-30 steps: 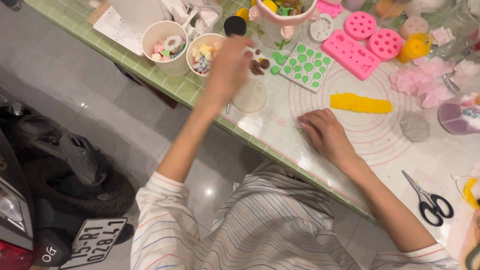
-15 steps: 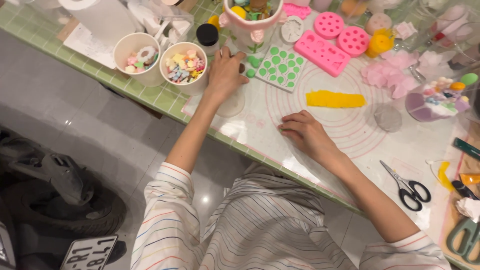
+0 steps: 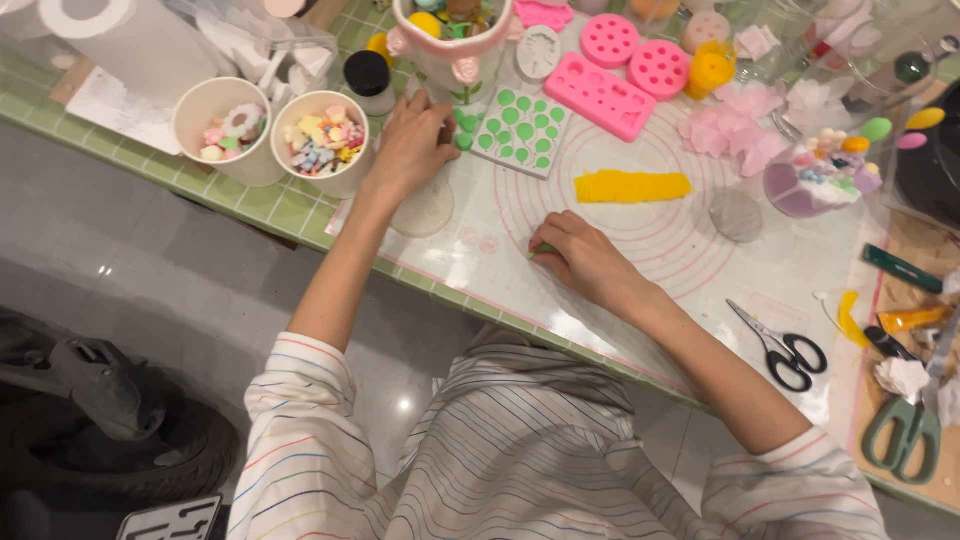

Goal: The person is assembling small colorful wax decorations into a glass and shaping a yellow wax piece with a wooden tool in a workshop setting.

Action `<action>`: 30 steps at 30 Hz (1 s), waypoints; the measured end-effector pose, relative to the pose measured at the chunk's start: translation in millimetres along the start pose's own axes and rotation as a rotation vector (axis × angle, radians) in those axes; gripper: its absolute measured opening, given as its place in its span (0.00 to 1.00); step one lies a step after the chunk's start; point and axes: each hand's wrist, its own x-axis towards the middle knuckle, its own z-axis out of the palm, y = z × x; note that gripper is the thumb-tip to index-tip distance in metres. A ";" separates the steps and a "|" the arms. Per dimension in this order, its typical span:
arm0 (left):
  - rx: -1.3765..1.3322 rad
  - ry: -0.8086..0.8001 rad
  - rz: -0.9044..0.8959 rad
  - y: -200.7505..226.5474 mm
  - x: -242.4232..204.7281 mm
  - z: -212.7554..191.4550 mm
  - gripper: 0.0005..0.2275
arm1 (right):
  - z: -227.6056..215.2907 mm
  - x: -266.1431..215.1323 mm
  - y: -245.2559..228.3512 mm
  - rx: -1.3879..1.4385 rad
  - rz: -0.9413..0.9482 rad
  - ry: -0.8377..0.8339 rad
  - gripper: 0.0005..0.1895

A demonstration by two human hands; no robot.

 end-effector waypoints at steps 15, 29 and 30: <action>0.049 -0.136 0.116 22.9 -4.0 -10.8 0.13 | 5.2 -0.1 21.0 0.101 0.022 0.059 0.07; -0.075 0.021 0.088 11.5 9.6 4.5 0.08 | -44.4 110.6 38.9 0.329 0.071 0.320 0.06; -0.094 0.042 0.089 9.7 11.7 4.0 0.08 | -49.0 125.7 39.5 0.352 0.100 0.314 0.06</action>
